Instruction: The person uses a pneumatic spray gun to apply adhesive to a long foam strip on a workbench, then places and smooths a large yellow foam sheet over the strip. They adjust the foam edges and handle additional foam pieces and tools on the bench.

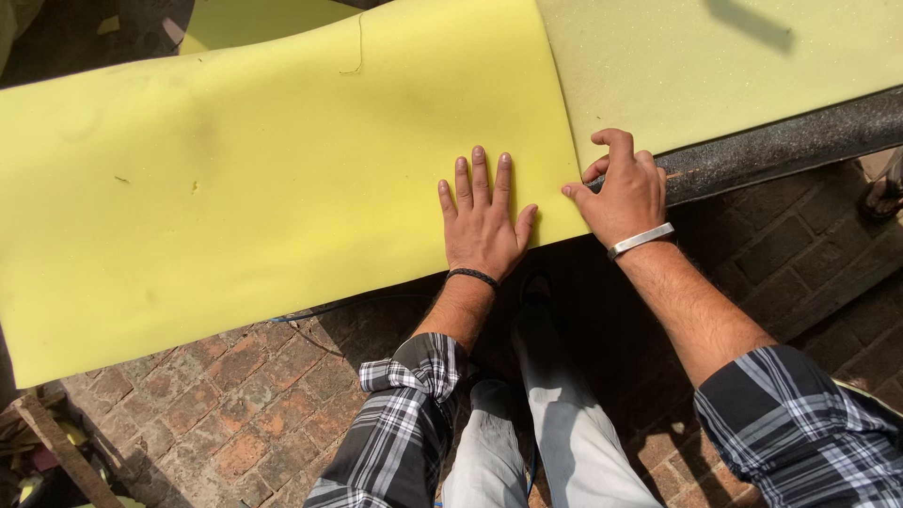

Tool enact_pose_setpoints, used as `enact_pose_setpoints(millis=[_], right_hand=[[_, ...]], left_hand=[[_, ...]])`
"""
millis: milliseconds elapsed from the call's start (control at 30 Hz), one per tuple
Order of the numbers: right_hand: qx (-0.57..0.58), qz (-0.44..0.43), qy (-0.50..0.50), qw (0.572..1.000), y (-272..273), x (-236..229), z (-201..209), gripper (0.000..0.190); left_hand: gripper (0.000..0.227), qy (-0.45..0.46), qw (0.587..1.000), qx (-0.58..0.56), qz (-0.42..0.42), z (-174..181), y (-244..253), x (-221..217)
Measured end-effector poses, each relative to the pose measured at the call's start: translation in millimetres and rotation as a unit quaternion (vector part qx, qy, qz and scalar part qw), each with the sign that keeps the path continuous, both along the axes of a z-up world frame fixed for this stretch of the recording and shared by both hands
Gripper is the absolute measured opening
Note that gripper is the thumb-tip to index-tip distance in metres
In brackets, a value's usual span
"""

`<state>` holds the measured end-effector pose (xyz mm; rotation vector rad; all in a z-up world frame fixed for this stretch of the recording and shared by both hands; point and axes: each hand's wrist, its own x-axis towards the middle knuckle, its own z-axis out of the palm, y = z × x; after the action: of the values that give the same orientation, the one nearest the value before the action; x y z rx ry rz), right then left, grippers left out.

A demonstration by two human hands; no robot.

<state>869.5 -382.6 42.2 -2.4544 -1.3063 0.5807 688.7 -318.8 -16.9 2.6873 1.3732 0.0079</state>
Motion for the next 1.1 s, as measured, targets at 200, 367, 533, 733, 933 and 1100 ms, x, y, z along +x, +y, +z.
enact_pose_setpoints(millis=[200, 367, 533, 733, 933, 1100], right_hand=[[0.136, 0.109, -0.003, 0.985, 21, -9, -21, 0.060], [0.069, 0.283, -0.004, 0.957, 66, -29, -60, 0.091], [0.055, 0.243, -0.056, 0.967, 78, -37, -68, 0.098], [0.058, 0.283, -0.094, 0.953, 150, -8, -54, 0.093], [0.027, 0.271, -0.083, 0.959, 214, 31, -58, 0.099], [0.024, 0.275, -0.064, 0.959, 202, 24, -77, 0.098]], left_hand=[[0.078, -0.017, 0.999, -0.028, 0.030, 5, 3, 12], [0.079, -0.021, 0.997, -0.061, 0.033, -3, 1, 9], [0.079, -0.010, 0.998, -0.053, 0.037, 0, -2, 8], [0.077, -0.059, 0.997, -0.031, 0.039, 3, 5, 5], [0.076, -0.052, 0.998, -0.020, 0.041, 5, 10, -20], [0.081, 0.056, 0.965, -0.012, 0.257, 26, 63, -174]])
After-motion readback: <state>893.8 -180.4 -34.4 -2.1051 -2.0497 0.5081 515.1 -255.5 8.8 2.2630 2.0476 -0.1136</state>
